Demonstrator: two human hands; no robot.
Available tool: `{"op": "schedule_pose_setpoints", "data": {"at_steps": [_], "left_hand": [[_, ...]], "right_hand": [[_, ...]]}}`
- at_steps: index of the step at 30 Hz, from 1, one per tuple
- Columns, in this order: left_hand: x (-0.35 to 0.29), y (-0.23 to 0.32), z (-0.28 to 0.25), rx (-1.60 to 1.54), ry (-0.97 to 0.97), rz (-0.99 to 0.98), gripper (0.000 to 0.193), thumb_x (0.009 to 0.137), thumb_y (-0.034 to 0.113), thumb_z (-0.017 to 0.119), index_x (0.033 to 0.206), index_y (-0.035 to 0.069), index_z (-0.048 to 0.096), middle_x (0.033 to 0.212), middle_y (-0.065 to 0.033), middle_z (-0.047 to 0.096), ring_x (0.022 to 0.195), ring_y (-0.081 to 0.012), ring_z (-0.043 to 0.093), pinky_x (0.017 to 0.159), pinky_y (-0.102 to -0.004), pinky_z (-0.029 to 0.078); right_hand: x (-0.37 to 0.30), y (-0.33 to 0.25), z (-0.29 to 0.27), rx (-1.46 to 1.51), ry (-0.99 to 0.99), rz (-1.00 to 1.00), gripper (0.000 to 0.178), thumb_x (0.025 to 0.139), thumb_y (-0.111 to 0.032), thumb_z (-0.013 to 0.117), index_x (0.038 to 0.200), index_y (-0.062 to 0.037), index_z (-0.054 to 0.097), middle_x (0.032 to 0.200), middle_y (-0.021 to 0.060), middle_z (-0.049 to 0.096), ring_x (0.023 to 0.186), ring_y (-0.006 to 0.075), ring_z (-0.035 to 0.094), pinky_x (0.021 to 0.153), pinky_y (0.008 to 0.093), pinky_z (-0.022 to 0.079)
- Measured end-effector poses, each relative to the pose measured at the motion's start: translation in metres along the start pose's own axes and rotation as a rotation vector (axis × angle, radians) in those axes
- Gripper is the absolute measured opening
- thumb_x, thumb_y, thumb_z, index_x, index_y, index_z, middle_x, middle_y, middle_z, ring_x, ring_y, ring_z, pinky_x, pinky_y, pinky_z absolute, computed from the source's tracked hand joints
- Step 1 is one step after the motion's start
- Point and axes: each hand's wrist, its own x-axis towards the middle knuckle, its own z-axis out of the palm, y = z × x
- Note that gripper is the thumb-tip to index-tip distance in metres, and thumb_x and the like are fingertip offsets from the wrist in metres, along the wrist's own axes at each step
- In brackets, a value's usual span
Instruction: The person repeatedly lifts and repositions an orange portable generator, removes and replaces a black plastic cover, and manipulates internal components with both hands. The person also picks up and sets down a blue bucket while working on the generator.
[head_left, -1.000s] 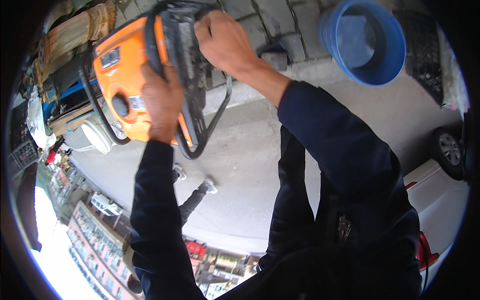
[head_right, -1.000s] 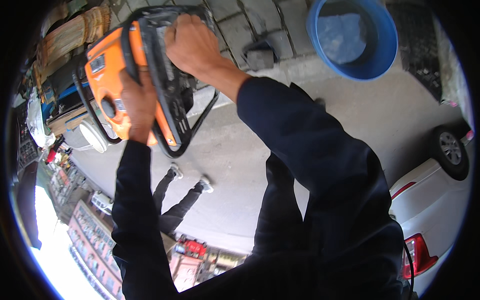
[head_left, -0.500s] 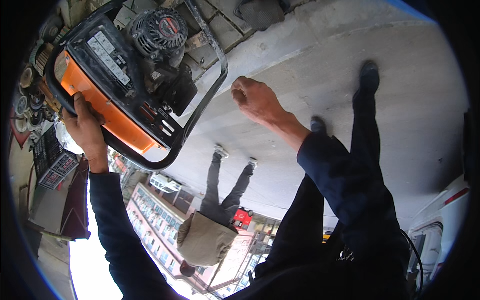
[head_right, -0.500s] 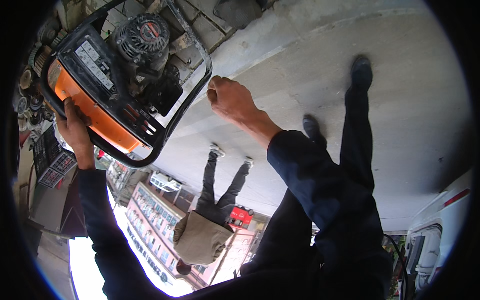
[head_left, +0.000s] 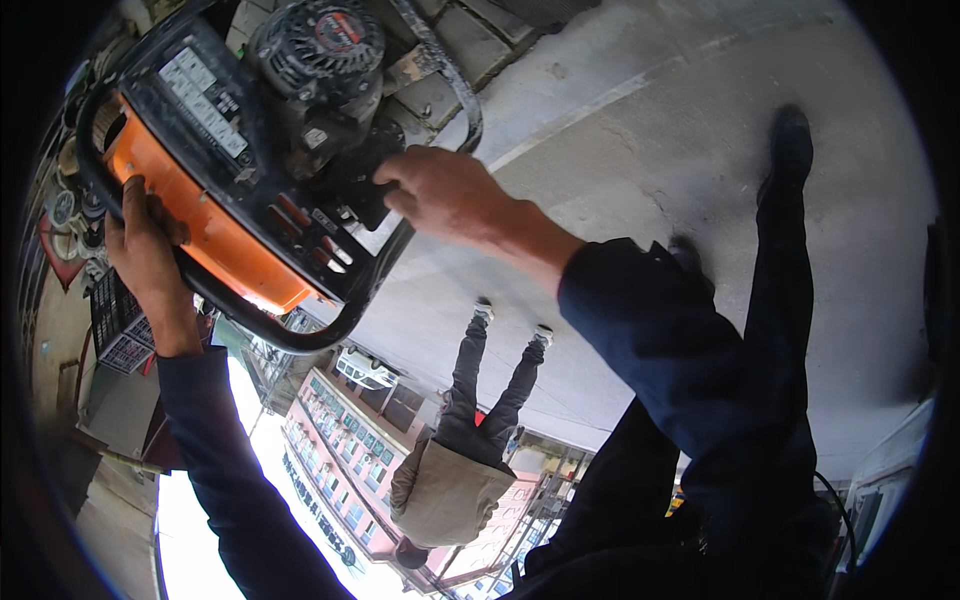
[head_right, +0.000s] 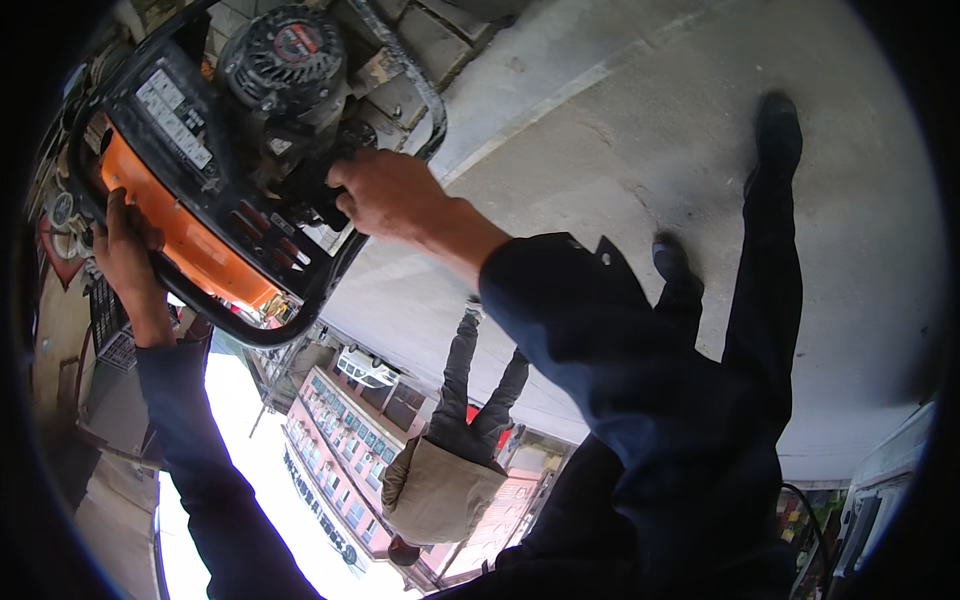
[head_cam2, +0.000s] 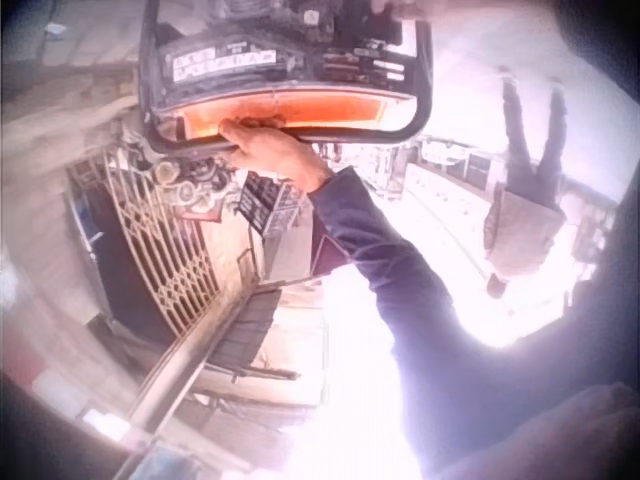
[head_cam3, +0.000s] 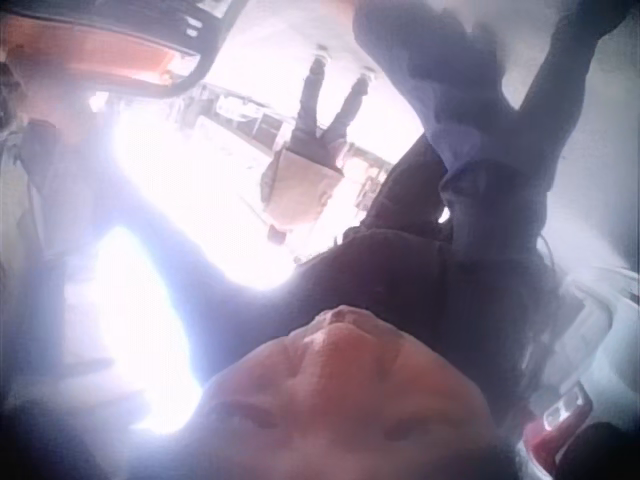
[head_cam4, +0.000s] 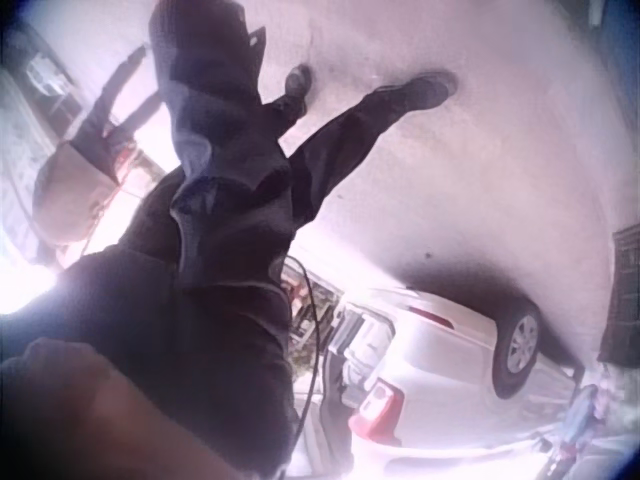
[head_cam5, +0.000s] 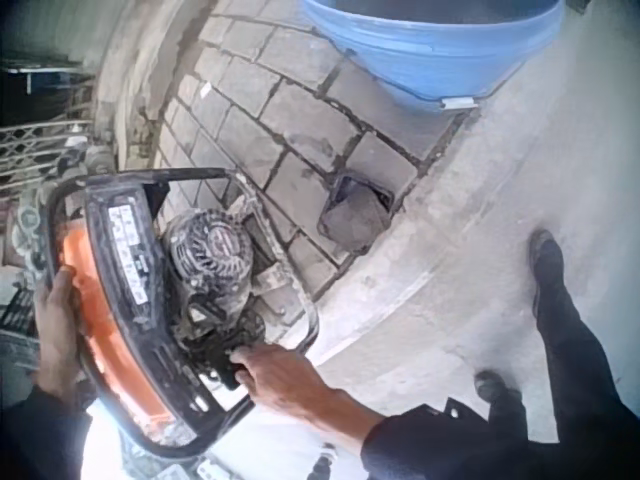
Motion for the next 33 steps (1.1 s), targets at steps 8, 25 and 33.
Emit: {"op": "schedule_pose_setpoints", "data": {"at_steps": [8,25,33], "left_hand": [[-0.005,-0.003,0.007,0.088,0.048,0.109,0.025,0.103,0.027,0.060,0.092,0.005,0.056,0.065,0.0008,0.052,0.047,-0.0095,0.049,0.046,-0.0272,0.041],[-0.001,-0.004,0.011,0.307,0.138,0.182,0.044,0.097,0.034,0.058,0.101,-0.009,0.056,0.081,-0.0291,0.070,0.078,-0.0461,0.072,0.077,-0.0509,0.057],[-0.013,0.015,0.009,0.205,0.083,0.072,0.036,0.099,0.028,0.056,0.104,-0.007,0.053,0.084,-0.0317,0.069,0.083,-0.0503,0.069,0.077,-0.0548,0.054]], "right_hand": [[0.030,-0.017,0.070,-0.140,0.090,-0.310,0.018,0.085,-0.009,0.065,0.101,-0.0095,0.073,0.095,0.0135,0.067,0.095,0.0371,0.066,0.084,0.0472,0.055],[0.037,-0.019,0.082,0.076,0.094,-0.028,0.023,0.092,-0.002,0.064,0.113,-0.0029,0.073,0.105,0.0209,0.075,0.098,0.0309,0.075,0.083,0.0343,0.055],[0.061,-0.037,0.078,-0.033,0.393,-0.141,0.013,0.095,-0.007,0.062,0.107,-0.0026,0.067,0.097,0.0239,0.070,0.094,0.0442,0.068,0.078,0.0450,0.054]]}}
